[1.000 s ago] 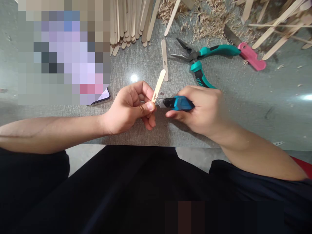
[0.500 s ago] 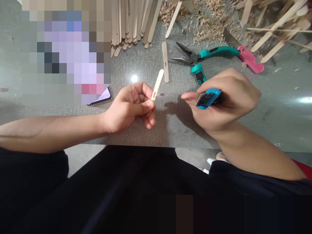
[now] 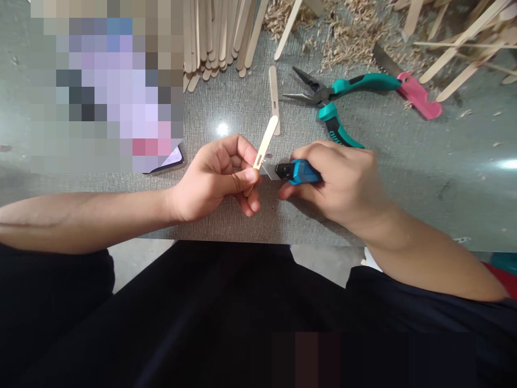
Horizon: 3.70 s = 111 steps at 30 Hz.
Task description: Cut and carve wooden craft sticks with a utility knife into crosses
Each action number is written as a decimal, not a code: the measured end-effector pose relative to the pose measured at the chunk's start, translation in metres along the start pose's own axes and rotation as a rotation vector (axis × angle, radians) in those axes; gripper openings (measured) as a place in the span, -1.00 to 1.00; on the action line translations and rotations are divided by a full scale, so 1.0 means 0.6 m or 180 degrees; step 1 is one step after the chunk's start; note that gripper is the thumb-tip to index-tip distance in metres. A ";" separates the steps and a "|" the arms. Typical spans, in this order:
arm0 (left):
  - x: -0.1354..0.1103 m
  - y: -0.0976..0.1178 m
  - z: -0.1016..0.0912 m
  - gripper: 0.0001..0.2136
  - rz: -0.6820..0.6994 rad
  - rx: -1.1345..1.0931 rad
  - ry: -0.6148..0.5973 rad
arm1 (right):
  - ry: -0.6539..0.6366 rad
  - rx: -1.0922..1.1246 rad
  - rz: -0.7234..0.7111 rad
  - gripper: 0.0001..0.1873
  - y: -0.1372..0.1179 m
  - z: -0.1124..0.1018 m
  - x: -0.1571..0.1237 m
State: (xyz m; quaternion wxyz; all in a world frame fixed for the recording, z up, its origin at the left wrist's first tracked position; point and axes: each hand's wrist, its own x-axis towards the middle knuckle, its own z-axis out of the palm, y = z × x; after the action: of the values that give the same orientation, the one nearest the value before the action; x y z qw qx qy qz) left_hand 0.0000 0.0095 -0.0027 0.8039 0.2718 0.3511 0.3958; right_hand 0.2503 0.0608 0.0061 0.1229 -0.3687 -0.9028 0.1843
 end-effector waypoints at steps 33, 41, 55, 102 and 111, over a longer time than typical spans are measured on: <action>-0.001 0.005 -0.002 -0.71 -0.0006 0.0061 -0.0114 | 0.0854 -0.0164 -0.0495 -0.38 0.006 0.002 -0.003; -0.003 0.003 -0.002 -0.67 0.0083 0.0274 -0.0023 | 0.0638 -0.0060 -0.0287 -0.32 0.004 -0.003 -0.002; -0.002 -0.001 0.002 -0.63 0.0236 0.0221 -0.0005 | 0.0273 0.0374 -0.0306 -0.33 0.002 -0.008 0.004; -0.004 -0.002 0.001 -0.58 0.0457 0.0379 -0.0073 | -0.0229 0.0486 -0.0215 -0.34 0.000 -0.019 -0.002; -0.012 -0.007 0.003 -0.57 0.0485 0.0405 -0.0165 | -0.0239 0.0095 -0.0253 -0.26 -0.010 -0.011 -0.005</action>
State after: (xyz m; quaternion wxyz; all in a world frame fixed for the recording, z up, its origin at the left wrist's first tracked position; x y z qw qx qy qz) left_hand 0.0001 0.0011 -0.0020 0.7613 0.3584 0.3330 0.4255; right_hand 0.2508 0.0562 0.0143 0.1017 -0.3234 -0.9179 0.2064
